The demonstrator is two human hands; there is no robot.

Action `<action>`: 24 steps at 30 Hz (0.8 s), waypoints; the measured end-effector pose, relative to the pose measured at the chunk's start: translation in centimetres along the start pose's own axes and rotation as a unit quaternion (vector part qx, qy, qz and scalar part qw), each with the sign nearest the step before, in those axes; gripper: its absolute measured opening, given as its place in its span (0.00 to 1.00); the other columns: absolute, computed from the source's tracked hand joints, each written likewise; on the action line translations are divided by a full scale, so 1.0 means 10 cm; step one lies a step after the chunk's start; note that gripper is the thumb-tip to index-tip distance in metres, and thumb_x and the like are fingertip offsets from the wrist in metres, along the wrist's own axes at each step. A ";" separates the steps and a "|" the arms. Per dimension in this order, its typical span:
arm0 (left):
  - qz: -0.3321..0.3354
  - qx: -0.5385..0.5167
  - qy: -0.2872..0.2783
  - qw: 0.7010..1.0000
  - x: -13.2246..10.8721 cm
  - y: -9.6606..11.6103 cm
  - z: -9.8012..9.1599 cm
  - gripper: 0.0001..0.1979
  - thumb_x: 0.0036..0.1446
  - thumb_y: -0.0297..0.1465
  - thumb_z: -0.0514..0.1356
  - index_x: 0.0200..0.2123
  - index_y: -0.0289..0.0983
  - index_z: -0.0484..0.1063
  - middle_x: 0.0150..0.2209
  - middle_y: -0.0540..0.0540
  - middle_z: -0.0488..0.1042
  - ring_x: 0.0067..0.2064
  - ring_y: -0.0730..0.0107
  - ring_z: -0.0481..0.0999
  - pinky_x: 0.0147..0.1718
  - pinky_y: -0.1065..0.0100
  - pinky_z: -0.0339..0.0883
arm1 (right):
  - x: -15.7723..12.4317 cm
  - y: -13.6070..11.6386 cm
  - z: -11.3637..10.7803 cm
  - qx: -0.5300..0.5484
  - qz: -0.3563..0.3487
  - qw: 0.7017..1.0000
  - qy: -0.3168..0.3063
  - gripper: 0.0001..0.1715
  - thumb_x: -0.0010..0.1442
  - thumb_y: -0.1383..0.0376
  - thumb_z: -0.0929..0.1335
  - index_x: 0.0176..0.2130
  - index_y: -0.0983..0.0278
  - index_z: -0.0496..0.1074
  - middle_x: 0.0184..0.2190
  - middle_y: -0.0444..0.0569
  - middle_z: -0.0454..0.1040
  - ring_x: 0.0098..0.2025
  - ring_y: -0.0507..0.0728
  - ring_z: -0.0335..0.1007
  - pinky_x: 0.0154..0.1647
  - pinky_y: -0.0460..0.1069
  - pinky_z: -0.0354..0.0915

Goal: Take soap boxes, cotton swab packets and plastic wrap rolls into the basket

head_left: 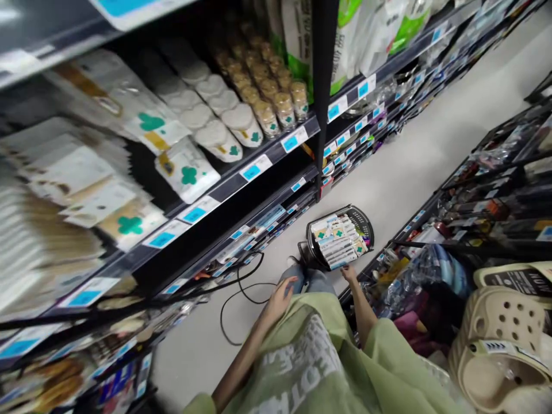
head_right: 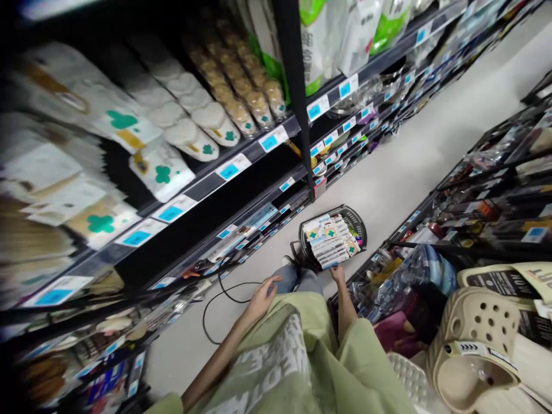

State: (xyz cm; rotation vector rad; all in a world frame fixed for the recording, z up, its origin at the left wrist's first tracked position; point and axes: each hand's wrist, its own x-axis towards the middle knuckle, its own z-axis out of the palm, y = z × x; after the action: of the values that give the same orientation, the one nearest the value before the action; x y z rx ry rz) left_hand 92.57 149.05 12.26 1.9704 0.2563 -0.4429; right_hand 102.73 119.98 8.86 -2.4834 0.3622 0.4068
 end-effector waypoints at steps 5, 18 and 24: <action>-0.031 0.032 -0.052 0.998 0.10 -0.14 0.27 0.18 0.65 0.30 0.54 0.54 0.45 0.76 0.55 0.41 0.80 0.57 0.56 0.81 0.59 0.51 0.76 | 0.59 0.56 0.39 0.024 0.093 0.995 0.019 0.19 0.60 0.61 0.67 0.48 0.71 0.73 0.42 0.60 0.80 0.43 0.63 0.79 0.47 0.54 0.75; 0.087 0.143 -0.051 0.984 2.17 -1.00 1.01 0.25 0.66 0.27 0.56 0.66 0.39 0.66 0.63 0.35 0.68 0.66 0.52 0.69 0.68 0.49 0.65 | 2.23 0.99 1.59 -0.063 0.064 0.996 -0.021 0.52 0.58 0.53 0.75 0.69 0.76 0.56 0.65 0.74 0.65 0.67 0.71 0.62 0.66 0.60 0.61; 0.065 0.191 -0.001 0.979 3.20 -1.42 1.23 0.32 0.62 0.25 0.61 0.69 0.34 0.61 0.65 0.31 0.64 0.67 0.46 0.66 0.68 0.47 0.63 | 2.38 1.10 1.92 -0.131 0.094 0.986 -0.041 0.47 0.58 0.59 0.76 0.68 0.70 0.59 0.63 0.68 0.68 0.65 0.72 0.62 0.63 0.59 0.60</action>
State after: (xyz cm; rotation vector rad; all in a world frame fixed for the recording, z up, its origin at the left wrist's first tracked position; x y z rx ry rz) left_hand 113.95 143.43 -17.50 2.3463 0.0395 -0.4329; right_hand 116.80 118.76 -20.42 -2.6850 0.5414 0.6697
